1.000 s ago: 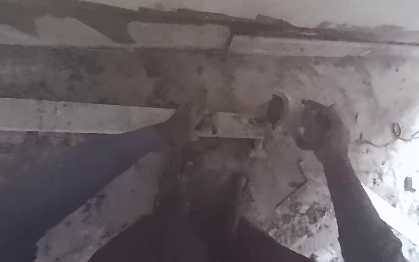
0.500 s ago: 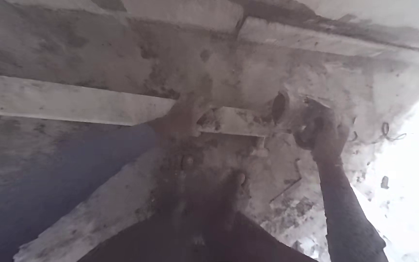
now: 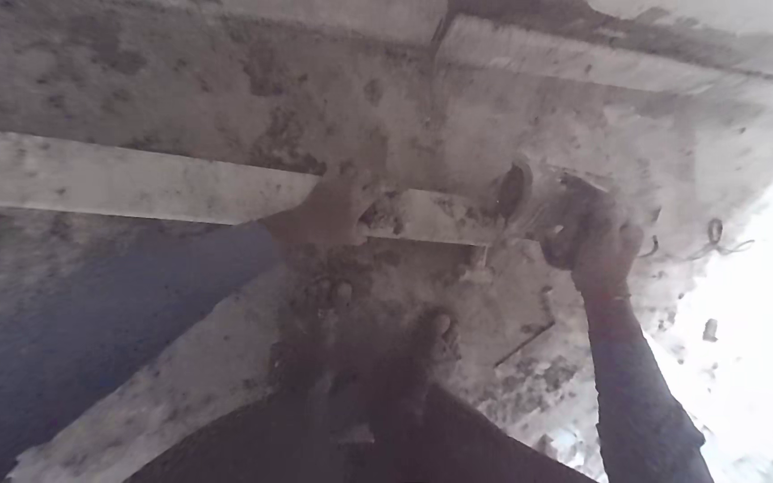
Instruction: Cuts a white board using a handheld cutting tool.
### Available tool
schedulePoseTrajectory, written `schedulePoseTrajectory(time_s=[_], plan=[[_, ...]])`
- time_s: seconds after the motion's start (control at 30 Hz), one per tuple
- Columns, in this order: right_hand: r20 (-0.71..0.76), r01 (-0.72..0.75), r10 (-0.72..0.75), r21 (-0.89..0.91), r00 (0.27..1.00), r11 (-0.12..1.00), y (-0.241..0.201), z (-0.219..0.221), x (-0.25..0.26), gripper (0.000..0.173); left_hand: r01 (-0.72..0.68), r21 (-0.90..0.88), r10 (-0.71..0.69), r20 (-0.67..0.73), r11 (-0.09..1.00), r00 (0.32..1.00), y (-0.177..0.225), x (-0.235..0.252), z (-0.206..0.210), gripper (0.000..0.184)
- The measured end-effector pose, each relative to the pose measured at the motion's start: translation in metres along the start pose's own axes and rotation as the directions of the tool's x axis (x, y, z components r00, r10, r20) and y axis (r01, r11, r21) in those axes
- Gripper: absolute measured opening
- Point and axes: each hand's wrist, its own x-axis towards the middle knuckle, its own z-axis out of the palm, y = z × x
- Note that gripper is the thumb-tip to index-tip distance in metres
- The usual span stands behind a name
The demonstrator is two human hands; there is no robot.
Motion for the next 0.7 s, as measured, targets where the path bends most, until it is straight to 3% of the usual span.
schedulePoseTrajectory(time_s=[0.2, 0.33, 0.5, 0.7], plan=[[-0.026, -0.016, 0.015, -0.033, 1.000, 0.999, 0.0006, -0.0018, -0.0005, 0.037, 0.042, -0.021, -0.040, 0.081, 0.999, 0.996, 0.0053, 0.0016, -0.0086, 0.092], [-0.022, -0.051, 0.050, -0.051, 0.999, 0.997, -0.0033, 0.0002, 0.0001, 0.039, 0.035, -0.036, -0.033, 0.038, 0.999, 0.999, 0.0056, -0.0002, -0.0077, 0.093], [0.053, -0.025, 0.022, 0.069, 0.998, 0.997, 0.0001, 0.0015, 0.0050, 0.039, 0.022, -0.012, -0.022, 0.017, 1.000, 1.000, 0.0042, -0.0001, -0.0068, 0.097], [0.030, 0.024, -0.024, -0.014, 0.999, 1.000, -0.0025, 0.0061, 0.0047, 0.040, 0.005, -0.063, -0.007, -0.027, 0.998, 1.000, 0.0029, -0.0025, -0.0055, 0.094]])
